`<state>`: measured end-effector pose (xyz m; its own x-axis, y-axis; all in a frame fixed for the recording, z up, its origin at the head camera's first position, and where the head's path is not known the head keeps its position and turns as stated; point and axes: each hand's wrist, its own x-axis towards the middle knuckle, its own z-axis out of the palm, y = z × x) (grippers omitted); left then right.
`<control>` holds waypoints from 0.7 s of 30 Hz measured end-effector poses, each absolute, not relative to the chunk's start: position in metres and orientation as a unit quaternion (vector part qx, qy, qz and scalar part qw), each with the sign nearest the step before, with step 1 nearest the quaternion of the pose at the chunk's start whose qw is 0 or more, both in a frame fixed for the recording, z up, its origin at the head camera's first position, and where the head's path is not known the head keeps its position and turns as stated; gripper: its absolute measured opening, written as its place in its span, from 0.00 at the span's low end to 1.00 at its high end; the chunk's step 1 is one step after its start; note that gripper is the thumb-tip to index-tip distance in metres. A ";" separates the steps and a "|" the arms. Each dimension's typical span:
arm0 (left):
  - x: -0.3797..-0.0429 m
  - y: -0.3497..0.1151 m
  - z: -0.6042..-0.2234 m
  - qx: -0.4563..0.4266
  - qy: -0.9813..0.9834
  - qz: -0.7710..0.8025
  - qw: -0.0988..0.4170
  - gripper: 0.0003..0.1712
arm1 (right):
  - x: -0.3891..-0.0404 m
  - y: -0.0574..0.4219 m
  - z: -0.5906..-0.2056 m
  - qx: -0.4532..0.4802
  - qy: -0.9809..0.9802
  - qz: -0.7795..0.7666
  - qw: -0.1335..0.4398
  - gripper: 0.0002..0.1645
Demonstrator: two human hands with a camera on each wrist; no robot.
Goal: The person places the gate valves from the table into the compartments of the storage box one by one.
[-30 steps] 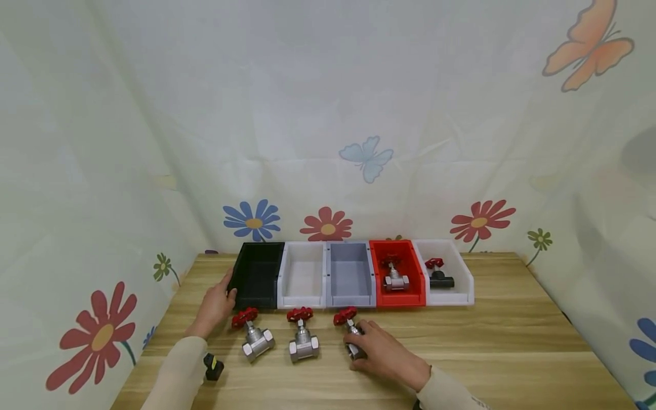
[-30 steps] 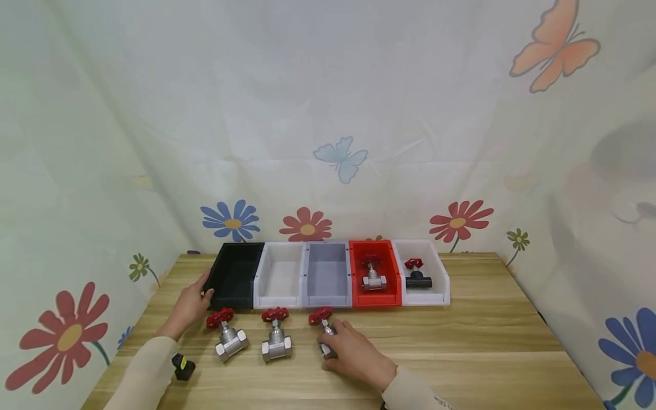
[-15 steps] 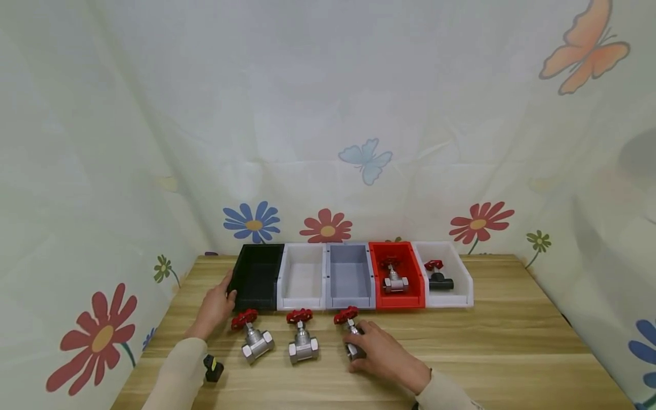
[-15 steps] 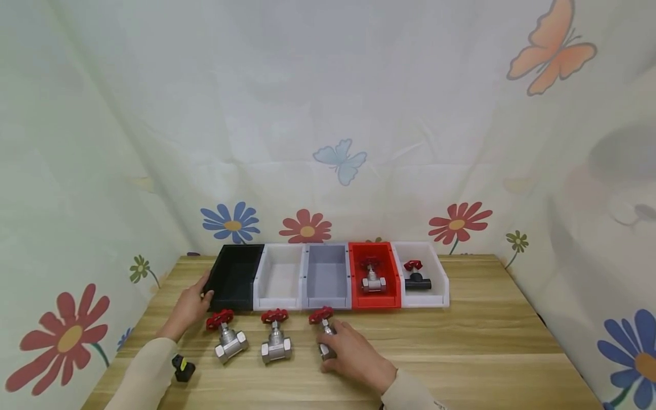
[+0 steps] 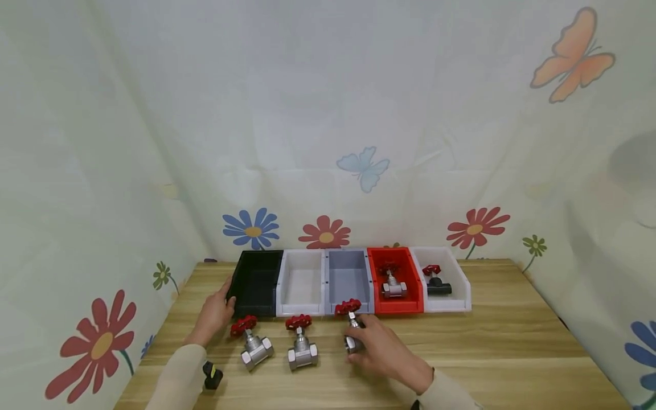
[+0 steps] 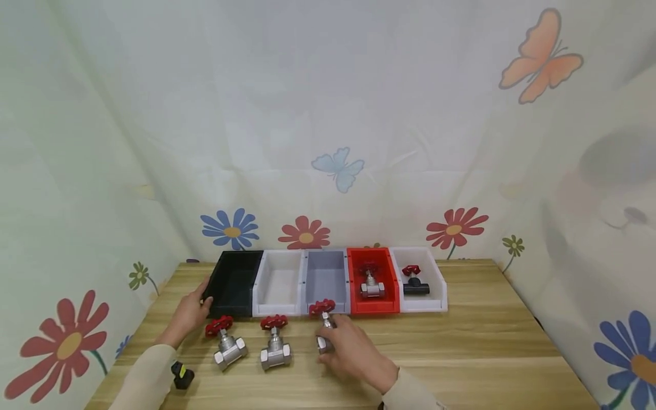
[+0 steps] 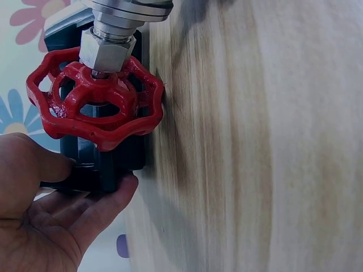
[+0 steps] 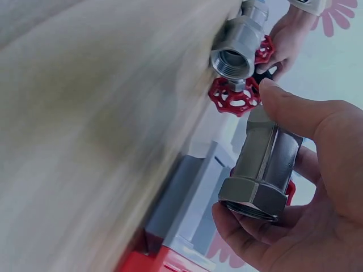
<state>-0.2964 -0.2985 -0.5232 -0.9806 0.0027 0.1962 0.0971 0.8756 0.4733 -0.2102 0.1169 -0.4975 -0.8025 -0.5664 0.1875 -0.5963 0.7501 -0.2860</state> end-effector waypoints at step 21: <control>-0.296 -0.298 -0.523 -0.018 -0.965 -0.250 0.080 0.35 | -0.225 0.115 -0.467 0.306 -0.930 0.176 0.103 0.27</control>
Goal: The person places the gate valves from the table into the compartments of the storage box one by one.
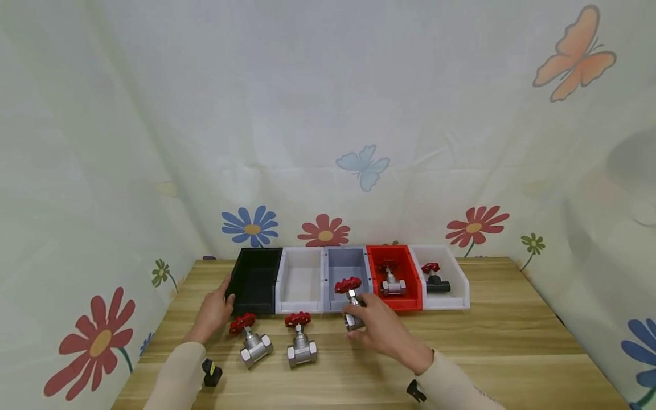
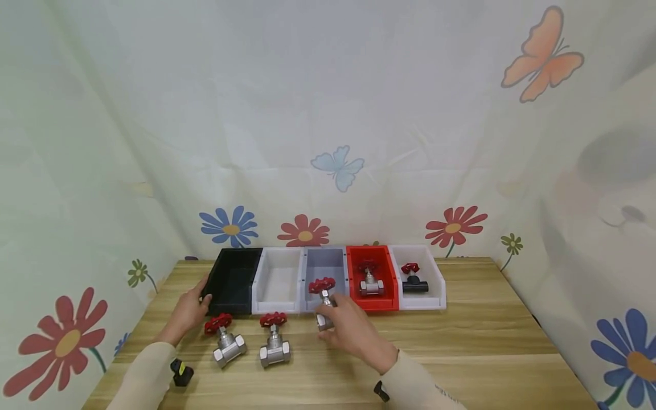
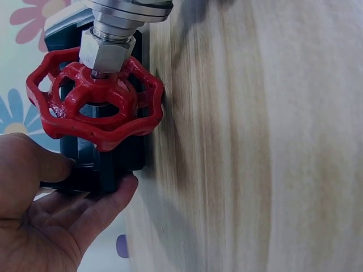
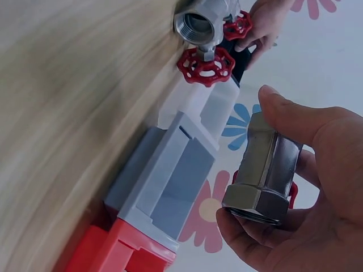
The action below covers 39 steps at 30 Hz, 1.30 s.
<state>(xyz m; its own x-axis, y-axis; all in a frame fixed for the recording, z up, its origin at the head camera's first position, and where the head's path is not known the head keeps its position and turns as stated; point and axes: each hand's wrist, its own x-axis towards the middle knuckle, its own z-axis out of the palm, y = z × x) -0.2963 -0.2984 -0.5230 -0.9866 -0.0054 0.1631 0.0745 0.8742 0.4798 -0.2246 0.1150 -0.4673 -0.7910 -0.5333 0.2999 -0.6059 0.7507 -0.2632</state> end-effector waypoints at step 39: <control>-0.297 -0.300 -0.524 -0.030 -0.964 -0.249 0.089 0.35 | -0.289 0.089 -0.453 0.246 -0.946 0.180 0.113 0.30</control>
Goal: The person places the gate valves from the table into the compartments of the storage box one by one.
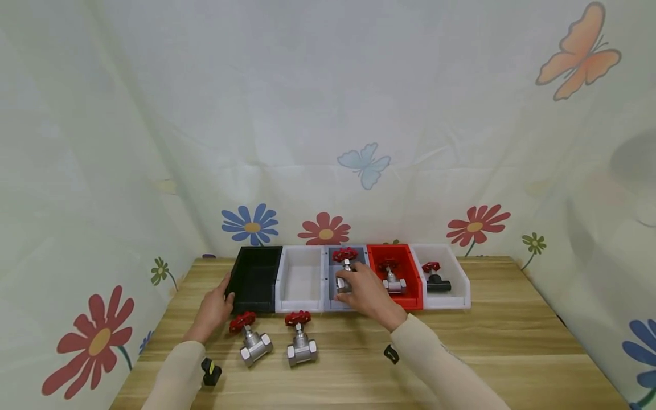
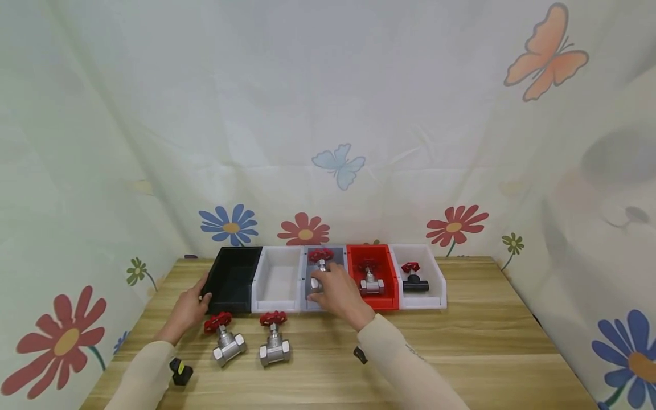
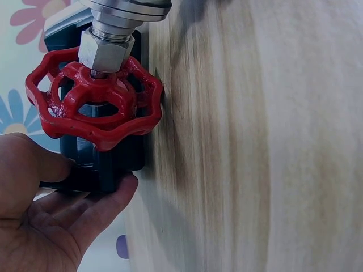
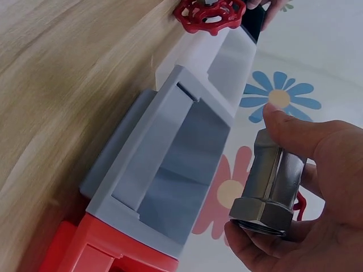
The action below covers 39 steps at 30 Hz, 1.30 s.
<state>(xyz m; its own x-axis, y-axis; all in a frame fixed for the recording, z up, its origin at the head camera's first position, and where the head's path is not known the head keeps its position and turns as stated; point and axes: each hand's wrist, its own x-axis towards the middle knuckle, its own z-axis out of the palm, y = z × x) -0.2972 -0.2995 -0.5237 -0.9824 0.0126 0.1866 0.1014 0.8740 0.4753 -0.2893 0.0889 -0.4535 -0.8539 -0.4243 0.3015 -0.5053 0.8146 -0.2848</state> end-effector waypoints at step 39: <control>-0.294 -0.297 -0.520 -0.032 -0.963 -0.248 0.101 0.35 | -0.332 0.057 -0.486 0.123 -0.974 0.187 0.042 0.27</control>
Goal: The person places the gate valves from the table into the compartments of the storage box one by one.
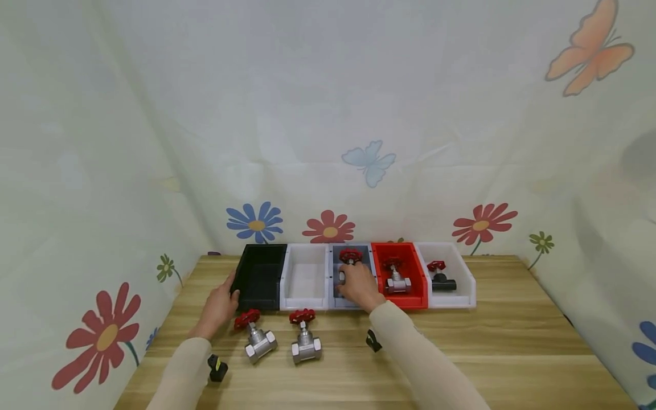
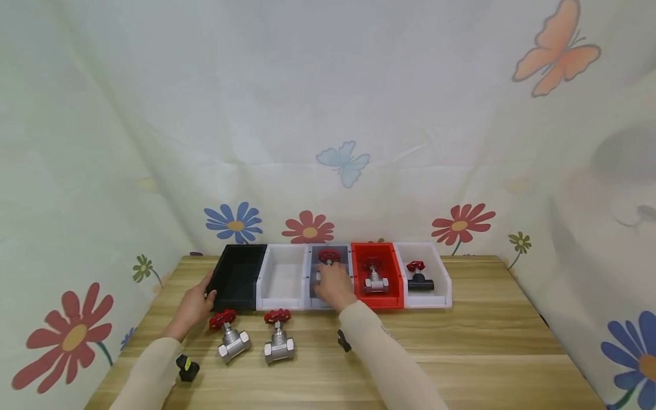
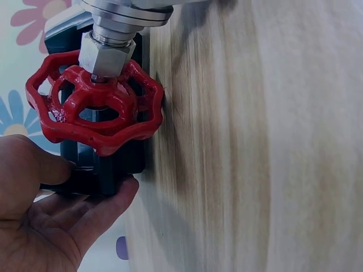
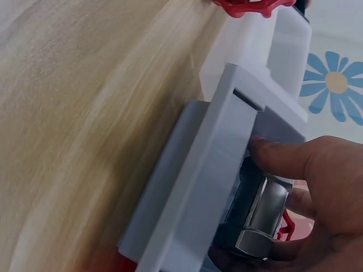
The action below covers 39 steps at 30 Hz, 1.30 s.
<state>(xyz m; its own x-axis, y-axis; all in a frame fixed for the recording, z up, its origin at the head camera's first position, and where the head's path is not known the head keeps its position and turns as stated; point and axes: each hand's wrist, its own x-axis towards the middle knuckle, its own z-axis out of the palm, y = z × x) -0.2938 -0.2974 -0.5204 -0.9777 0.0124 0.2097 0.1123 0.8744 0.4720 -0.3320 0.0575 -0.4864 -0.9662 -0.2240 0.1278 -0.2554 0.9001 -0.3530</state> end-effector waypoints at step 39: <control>-0.296 -0.298 -0.524 -0.027 -0.961 -0.259 0.091 0.34 | -0.342 0.052 -0.504 0.102 -0.979 0.178 0.004 0.20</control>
